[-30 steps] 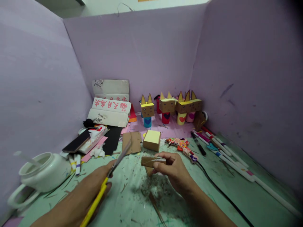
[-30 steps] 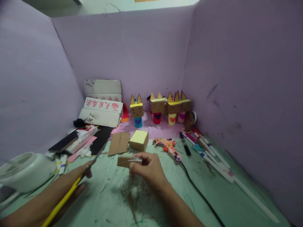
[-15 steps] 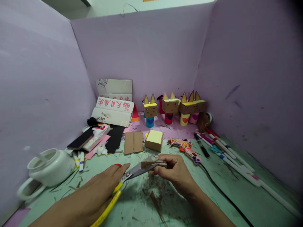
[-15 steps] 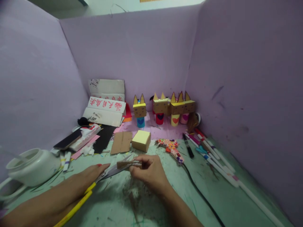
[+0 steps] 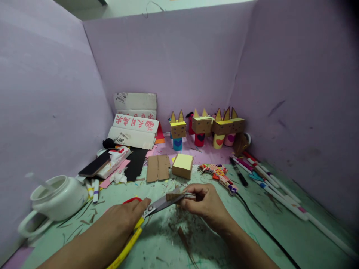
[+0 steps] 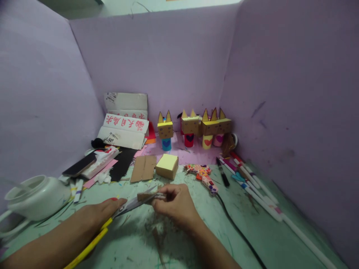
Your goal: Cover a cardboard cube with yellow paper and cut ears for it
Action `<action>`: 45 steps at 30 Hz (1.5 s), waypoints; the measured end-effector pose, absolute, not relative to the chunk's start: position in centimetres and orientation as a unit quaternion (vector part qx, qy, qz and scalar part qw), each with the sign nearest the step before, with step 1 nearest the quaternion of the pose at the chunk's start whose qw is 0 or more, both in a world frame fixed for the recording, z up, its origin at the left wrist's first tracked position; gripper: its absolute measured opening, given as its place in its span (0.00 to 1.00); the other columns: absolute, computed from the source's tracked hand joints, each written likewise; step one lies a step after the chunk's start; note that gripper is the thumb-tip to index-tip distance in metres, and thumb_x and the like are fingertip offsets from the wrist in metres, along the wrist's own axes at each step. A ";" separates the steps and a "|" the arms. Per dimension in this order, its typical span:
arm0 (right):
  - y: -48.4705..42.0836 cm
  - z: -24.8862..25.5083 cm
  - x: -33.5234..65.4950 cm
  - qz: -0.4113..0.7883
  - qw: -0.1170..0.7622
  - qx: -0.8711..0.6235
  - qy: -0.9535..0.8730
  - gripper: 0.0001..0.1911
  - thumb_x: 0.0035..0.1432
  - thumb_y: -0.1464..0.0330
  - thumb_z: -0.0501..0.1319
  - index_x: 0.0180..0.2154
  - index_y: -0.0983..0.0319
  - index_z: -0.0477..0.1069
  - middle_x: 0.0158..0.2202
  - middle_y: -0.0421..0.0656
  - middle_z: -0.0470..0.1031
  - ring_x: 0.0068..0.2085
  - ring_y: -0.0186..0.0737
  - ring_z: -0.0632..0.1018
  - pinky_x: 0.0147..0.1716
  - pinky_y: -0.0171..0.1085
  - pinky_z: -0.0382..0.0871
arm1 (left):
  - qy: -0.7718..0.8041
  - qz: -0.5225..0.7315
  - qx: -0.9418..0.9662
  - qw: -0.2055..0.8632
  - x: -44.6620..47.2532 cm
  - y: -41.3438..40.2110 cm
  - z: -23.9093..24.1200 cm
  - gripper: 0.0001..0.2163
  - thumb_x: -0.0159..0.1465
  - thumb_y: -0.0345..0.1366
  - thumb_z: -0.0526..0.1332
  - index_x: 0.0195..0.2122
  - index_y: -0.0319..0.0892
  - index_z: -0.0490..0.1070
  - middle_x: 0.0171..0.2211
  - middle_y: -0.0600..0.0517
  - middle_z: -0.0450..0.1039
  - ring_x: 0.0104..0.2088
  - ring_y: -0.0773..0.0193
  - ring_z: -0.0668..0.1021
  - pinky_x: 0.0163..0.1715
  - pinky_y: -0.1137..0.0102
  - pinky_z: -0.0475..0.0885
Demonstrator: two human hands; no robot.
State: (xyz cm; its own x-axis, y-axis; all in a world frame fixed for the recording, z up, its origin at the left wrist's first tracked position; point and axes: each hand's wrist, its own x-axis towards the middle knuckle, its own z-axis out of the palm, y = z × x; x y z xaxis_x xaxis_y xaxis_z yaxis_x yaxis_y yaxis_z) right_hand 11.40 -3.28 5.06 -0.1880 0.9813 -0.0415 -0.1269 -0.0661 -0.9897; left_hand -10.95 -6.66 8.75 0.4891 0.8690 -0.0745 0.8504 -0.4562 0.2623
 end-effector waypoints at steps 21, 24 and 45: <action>-3.1 4.3 11.1 0.616 0.420 -0.417 -0.519 0.03 0.31 0.74 0.62 0.15 0.66 0.68 0.13 0.33 0.61 0.18 0.25 0.59 0.17 0.28 0.49 | 0.463 -0.030 0.885 0.039 -12.3 -6.4 8.0 0.17 0.57 0.26 0.48 0.44 0.45 0.69 0.35 0.47 0.74 0.33 0.59 0.75 0.35 0.68 0.69; -3.1 3.9 11.1 0.610 0.422 -0.409 -0.531 0.03 0.32 0.75 0.61 0.15 0.66 0.67 0.14 0.32 0.60 0.18 0.25 0.58 0.17 0.28 0.49 | 0.467 -0.055 0.881 0.048 -12.0 -6.7 9.1 0.19 0.58 0.26 0.47 0.46 0.46 0.68 0.37 0.48 0.74 0.34 0.59 0.76 0.35 0.67 0.69; -3.0 3.6 10.7 0.626 0.410 -0.432 -0.503 0.07 0.29 0.76 0.62 0.12 0.64 0.64 0.12 0.32 0.61 0.17 0.25 0.59 0.16 0.28 0.49 | 0.437 -0.001 0.898 -0.051 -13.0 -6.5 6.0 0.20 0.56 0.21 0.45 0.42 0.42 0.70 0.31 0.46 0.75 0.28 0.59 0.75 0.28 0.69 0.66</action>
